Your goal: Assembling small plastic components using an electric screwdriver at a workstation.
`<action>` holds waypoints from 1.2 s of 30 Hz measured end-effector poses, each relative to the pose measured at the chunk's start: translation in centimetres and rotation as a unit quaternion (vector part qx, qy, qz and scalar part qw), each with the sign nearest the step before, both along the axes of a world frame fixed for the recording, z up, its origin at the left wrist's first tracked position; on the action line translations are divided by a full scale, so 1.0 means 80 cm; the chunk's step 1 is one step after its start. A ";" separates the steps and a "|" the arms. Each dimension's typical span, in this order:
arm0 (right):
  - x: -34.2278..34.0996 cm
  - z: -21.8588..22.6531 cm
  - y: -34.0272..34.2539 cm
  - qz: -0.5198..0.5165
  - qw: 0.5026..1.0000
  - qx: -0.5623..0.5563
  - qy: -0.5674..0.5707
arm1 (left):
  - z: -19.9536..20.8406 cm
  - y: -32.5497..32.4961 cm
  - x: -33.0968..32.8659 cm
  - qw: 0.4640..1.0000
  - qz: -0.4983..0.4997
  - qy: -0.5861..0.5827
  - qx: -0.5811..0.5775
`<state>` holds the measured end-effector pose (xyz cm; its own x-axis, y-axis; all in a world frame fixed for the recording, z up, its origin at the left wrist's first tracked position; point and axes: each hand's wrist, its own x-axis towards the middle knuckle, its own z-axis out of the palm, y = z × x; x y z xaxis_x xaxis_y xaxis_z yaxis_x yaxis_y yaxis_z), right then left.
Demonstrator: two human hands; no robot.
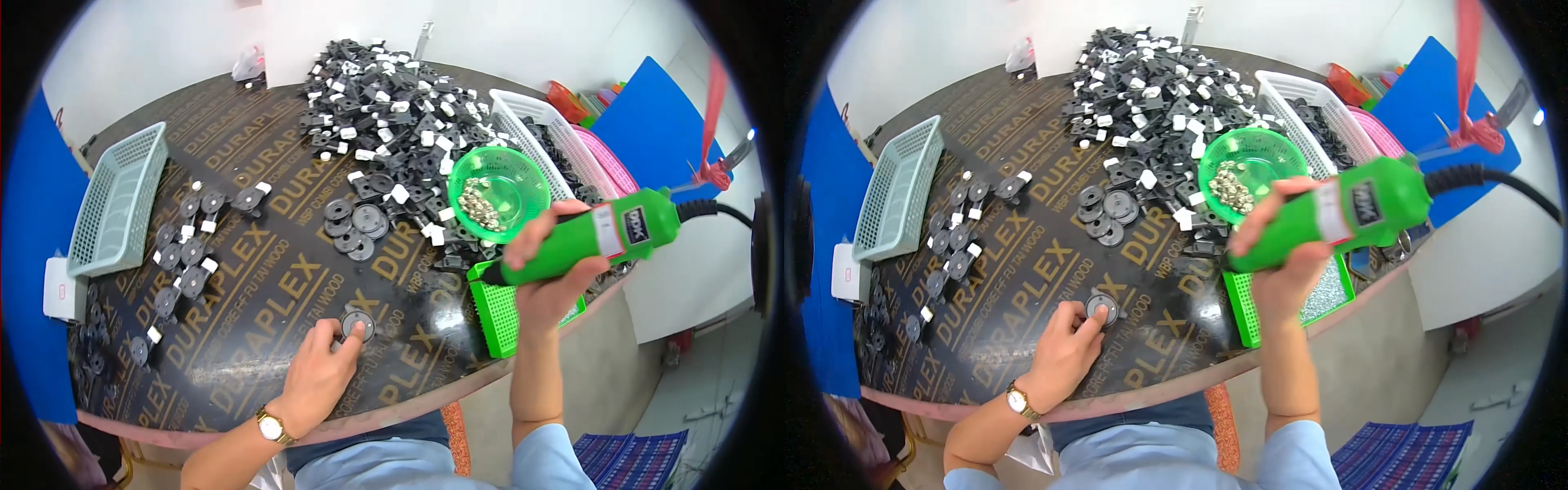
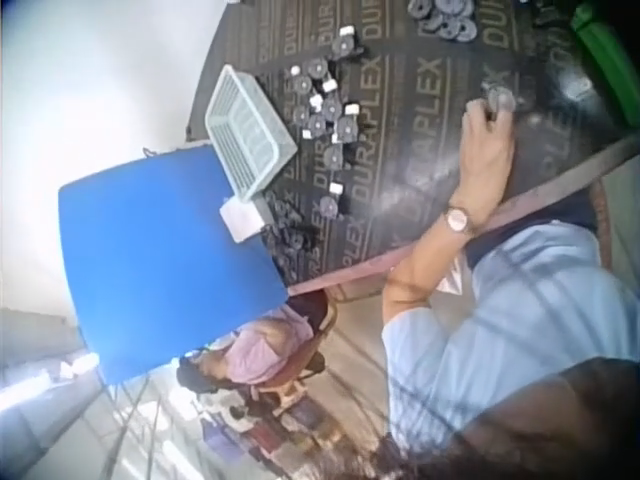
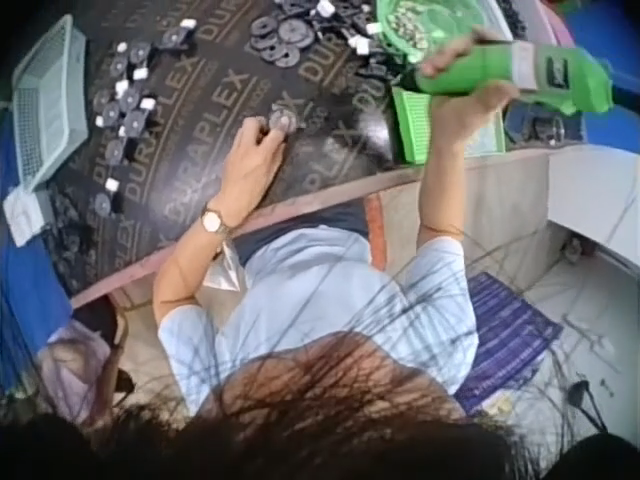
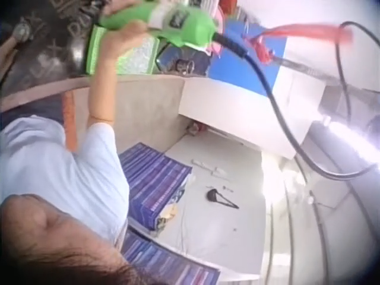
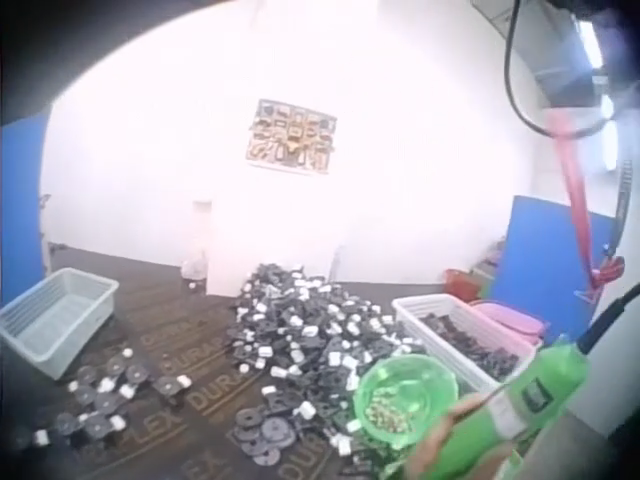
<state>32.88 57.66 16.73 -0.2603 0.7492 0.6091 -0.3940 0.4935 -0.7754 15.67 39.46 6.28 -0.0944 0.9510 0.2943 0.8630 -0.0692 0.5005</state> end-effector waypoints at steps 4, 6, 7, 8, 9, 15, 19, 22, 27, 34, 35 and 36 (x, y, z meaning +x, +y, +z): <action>0.075 -0.019 0.065 -0.100 0.993 0.047 -0.031 | 0.004 0.010 0.001 0.999 -0.050 0.002 0.015; 0.084 -0.035 0.085 -0.129 0.990 0.053 -0.036 | 0.002 0.014 0.001 0.997 -0.071 0.006 0.021; 0.087 -0.042 0.089 -0.130 0.990 0.051 -0.035 | 0.001 0.015 0.002 0.997 -0.072 0.006 0.026; 0.087 -0.048 0.093 -0.129 0.989 0.063 -0.046 | 0.000 0.014 0.002 0.997 -0.069 0.008 0.029; 0.087 -0.052 0.095 -0.128 0.987 0.075 -0.056 | 0.001 0.015 0.002 0.997 -0.068 0.011 0.025; 0.086 -0.059 0.101 -0.146 0.986 0.060 -0.058 | 0.000 0.015 0.006 0.998 -0.053 0.031 0.028; 0.088 -0.060 0.102 -0.146 0.986 0.049 -0.058 | -0.001 0.015 0.007 0.998 -0.049 0.040 0.029; 0.089 -0.059 0.101 -0.168 0.983 0.042 -0.059 | -0.002 0.015 0.007 0.997 -0.048 0.042 0.031; 0.086 -0.062 0.097 -0.171 0.980 0.066 -0.084 | -0.003 0.014 0.006 0.997 -0.049 0.047 0.032; 0.077 -0.054 0.101 -0.212 0.970 0.056 -0.106 | -0.001 0.011 0.004 0.996 -0.052 0.052 0.040; 0.078 -0.053 0.099 -0.211 0.970 0.056 -0.107 | -0.003 0.011 0.004 0.996 -0.058 0.056 0.044; 0.081 -0.051 0.097 -0.213 0.970 0.066 -0.097 | -0.004 0.012 0.004 0.996 -0.056 0.055 0.043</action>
